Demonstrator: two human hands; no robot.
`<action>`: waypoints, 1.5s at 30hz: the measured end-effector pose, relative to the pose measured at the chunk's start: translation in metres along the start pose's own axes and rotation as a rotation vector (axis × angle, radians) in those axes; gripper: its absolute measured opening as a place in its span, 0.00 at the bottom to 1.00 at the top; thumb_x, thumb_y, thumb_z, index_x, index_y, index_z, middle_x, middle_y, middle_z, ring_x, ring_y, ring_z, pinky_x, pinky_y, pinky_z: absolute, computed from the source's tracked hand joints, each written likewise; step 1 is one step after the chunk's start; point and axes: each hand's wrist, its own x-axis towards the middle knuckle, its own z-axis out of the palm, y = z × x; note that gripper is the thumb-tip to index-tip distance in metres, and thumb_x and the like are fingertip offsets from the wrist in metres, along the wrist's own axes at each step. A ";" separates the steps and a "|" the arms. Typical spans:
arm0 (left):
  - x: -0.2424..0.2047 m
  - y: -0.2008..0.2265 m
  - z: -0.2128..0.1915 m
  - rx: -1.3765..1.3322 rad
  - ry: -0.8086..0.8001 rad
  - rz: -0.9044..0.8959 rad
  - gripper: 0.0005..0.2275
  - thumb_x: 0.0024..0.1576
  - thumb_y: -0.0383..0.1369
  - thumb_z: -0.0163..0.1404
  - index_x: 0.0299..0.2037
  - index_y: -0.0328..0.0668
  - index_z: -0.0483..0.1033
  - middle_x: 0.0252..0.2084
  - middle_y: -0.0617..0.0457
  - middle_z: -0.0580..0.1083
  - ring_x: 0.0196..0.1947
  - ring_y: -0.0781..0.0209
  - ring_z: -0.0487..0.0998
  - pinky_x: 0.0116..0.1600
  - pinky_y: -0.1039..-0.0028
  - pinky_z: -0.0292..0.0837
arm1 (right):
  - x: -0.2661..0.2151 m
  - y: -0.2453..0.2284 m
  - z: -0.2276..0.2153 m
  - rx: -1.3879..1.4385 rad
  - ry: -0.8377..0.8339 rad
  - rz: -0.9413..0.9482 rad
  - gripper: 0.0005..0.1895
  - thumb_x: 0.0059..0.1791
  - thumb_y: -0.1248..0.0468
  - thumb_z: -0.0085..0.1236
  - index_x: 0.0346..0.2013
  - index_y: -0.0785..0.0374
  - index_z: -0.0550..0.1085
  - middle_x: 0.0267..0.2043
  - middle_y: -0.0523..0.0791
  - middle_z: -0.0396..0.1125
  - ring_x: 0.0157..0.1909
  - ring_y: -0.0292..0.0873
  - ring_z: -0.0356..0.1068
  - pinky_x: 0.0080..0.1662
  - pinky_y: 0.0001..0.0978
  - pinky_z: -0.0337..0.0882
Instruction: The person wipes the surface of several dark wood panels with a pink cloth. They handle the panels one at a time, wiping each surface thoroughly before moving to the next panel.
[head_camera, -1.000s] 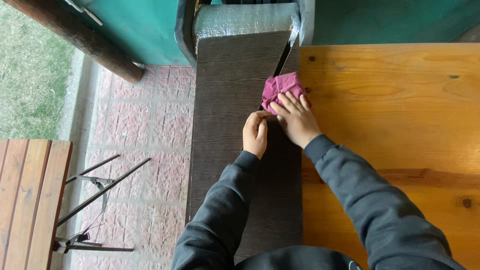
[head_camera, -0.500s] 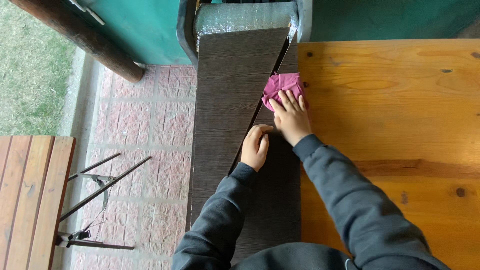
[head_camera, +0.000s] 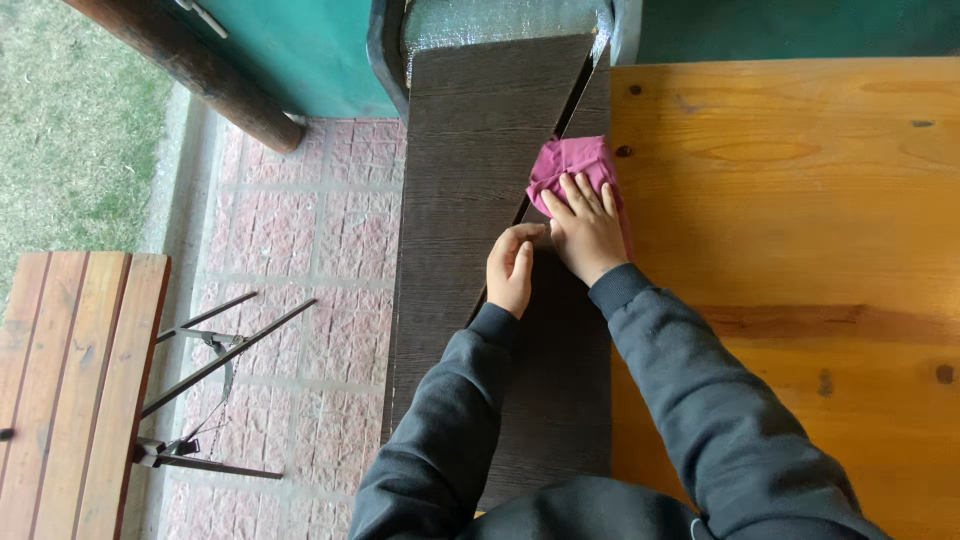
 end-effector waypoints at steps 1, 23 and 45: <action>0.000 -0.002 -0.001 -0.064 0.005 -0.013 0.12 0.63 0.27 0.41 0.49 0.39 0.79 0.46 0.44 0.78 0.50 0.49 0.79 0.55 0.60 0.74 | -0.005 0.000 -0.001 0.016 -0.011 -0.049 0.28 0.51 0.58 0.53 0.68 0.42 0.67 0.73 0.48 0.59 0.75 0.53 0.53 0.71 0.62 0.47; -0.040 0.037 -0.035 0.053 -0.185 -0.150 0.12 0.60 0.24 0.46 0.53 0.38 0.76 0.56 0.41 0.75 0.59 0.39 0.74 0.60 0.57 0.74 | -0.021 -0.021 -0.024 -0.001 -0.144 0.051 0.29 0.53 0.44 0.50 0.70 0.35 0.64 0.77 0.40 0.53 0.77 0.47 0.50 0.70 0.58 0.50; -0.051 0.023 -0.034 0.124 -0.117 -0.041 0.11 0.59 0.24 0.44 0.46 0.43 0.78 0.44 0.45 0.77 0.49 0.41 0.79 0.54 0.56 0.76 | -0.068 -0.078 -0.041 0.053 -0.070 0.030 0.32 0.51 0.51 0.53 0.70 0.48 0.62 0.75 0.50 0.54 0.76 0.55 0.50 0.70 0.63 0.45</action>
